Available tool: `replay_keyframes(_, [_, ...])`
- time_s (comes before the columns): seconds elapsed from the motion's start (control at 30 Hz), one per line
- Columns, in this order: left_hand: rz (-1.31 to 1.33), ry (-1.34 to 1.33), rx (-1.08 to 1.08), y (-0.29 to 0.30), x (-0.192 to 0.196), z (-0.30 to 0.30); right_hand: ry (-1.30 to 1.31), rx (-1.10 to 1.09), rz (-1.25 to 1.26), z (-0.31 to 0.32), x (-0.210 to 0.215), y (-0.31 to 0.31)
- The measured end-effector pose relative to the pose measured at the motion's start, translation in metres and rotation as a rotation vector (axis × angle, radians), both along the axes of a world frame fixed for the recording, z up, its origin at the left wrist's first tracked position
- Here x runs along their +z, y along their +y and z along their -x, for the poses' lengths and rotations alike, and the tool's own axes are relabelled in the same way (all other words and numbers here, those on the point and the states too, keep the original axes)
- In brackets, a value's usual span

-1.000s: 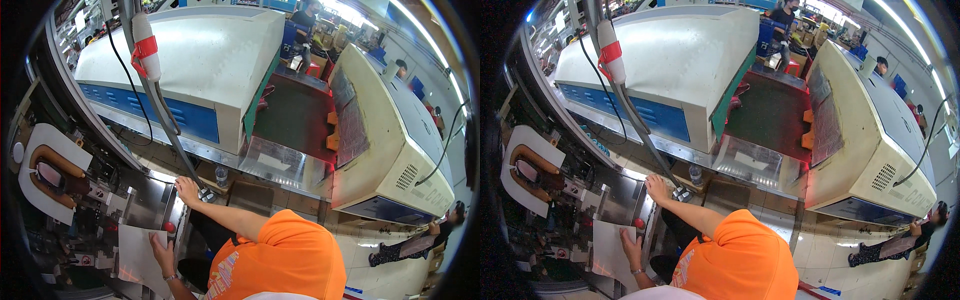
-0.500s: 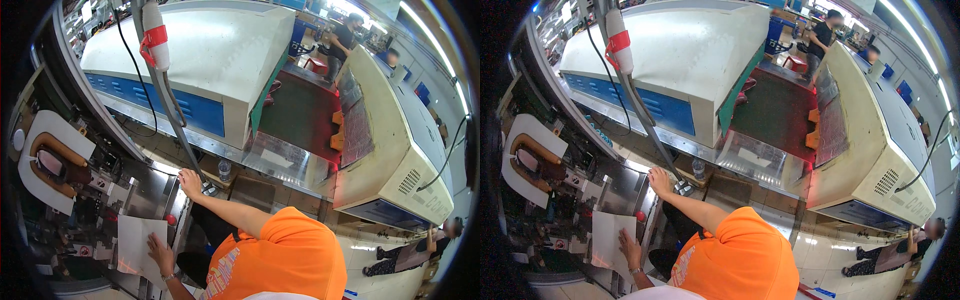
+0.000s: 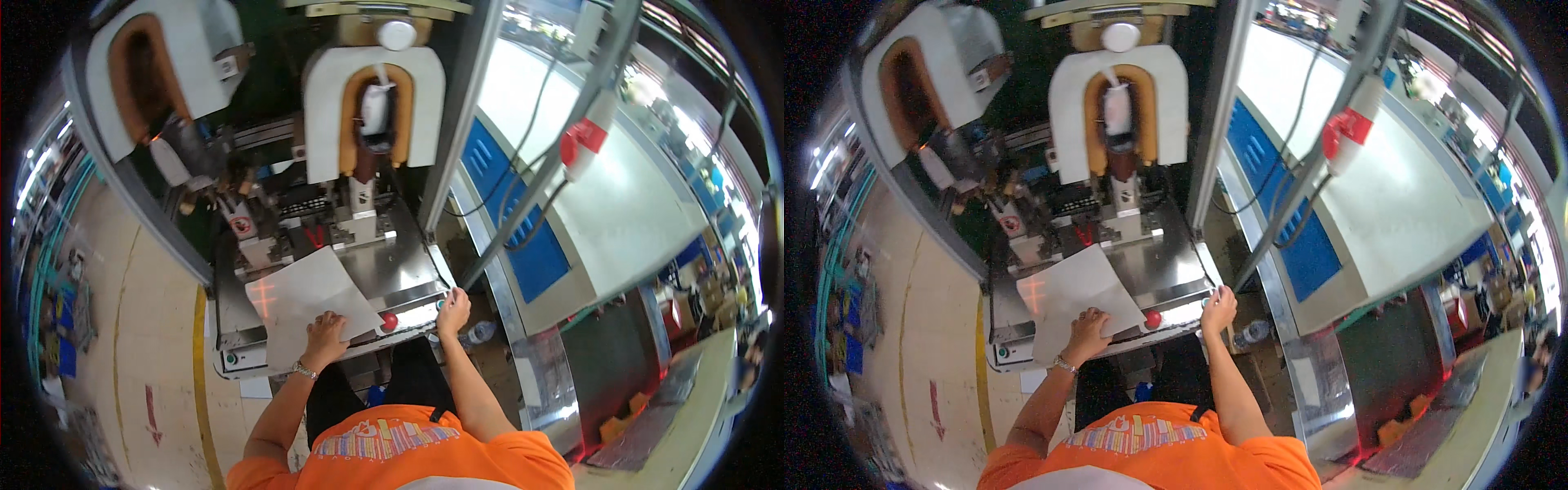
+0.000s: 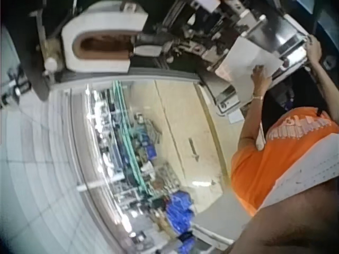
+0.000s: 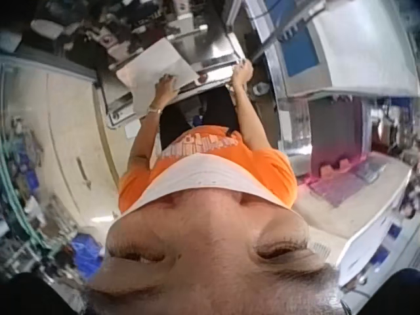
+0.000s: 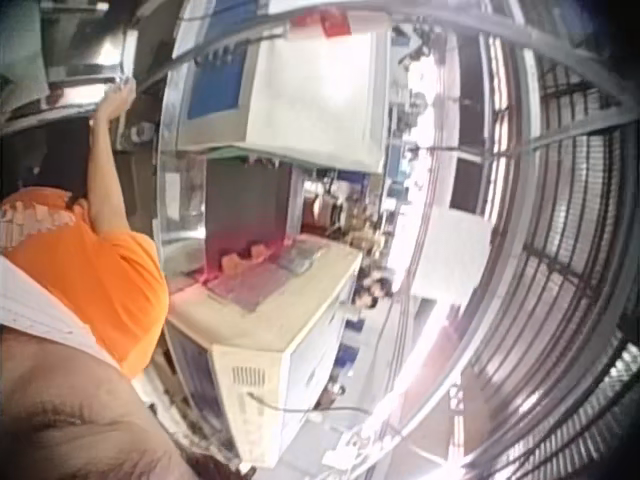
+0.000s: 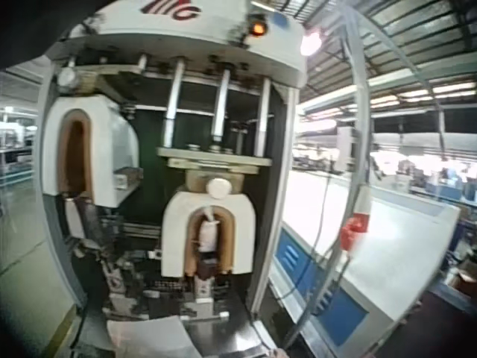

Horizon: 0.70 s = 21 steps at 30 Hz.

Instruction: The person operates a shoe processing machine in a factory setting. They repeatedly pick up brown shoes, place them into the machine's molds, and remove them after processing. The shoes are then placed on a nearby table. A coworker is visible in the background.

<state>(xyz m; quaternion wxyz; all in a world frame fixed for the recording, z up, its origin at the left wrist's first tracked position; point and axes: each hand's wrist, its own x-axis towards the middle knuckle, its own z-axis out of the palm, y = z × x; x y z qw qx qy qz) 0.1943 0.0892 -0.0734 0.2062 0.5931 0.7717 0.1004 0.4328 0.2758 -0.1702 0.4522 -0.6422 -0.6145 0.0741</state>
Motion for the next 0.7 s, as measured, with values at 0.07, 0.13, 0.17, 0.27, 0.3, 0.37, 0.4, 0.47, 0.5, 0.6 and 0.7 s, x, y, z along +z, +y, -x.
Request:
replay_keyframes(0.07, [-0.041, 0.104, 0.030, -0.013, 0.001, -0.003, -0.007, -0.013, 0.024, 0.000, 0.001, -0.001])
replay_keyframes(0.13, [-0.062, 0.169, 0.023, -0.017, 0.000, -0.005, -0.014, -0.009, 0.017, -0.003, 0.000, 0.000])
replay_keyframes(0.17, [-0.063, 0.182, 0.003, -0.016, -0.002, -0.005, -0.016, -0.028, 0.020, -0.008, -0.003, -0.001])
replay_keyframes(0.27, [-0.122, 0.185, 0.013, -0.017, -0.021, 0.001, 0.055, 0.015, -0.018, -0.009, -0.007, 0.002])
replay_keyframes(0.3, [-0.144, 0.178, -0.006, -0.016, -0.029, 0.004, 0.073, 0.008, -0.030, -0.008, -0.011, 0.002])
replay_keyframes(0.37, [-0.106, 0.105, 0.013, -0.016, -0.022, 0.004, 0.085, -0.006, 0.149, -0.006, -0.020, 0.015])
replay_keyframes(0.4, [-0.110, 0.124, 0.002, -0.017, -0.026, 0.007, 0.052, -0.036, 0.052, -0.002, -0.019, 0.011])
replay_keyframes(0.47, [-0.128, 0.152, -0.003, -0.018, -0.035, 0.010, 0.159, 0.049, 0.061, -0.001, -0.014, 0.009])
replay_keyframes(0.5, [-0.137, 0.165, 0.002, -0.019, -0.039, 0.012, 0.122, 0.021, 0.048, 0.001, -0.014, 0.008])
replay_keyframes(0.6, [-0.126, 0.162, -0.018, -0.013, -0.041, 0.015, 0.111, -0.056, 0.025, -0.002, -0.006, 0.006])
replay_keyframes(0.7, [-0.029, 0.150, -0.002, -0.009, -0.024, 0.007, 0.116, -0.035, 0.044, -0.009, 0.001, -0.001])
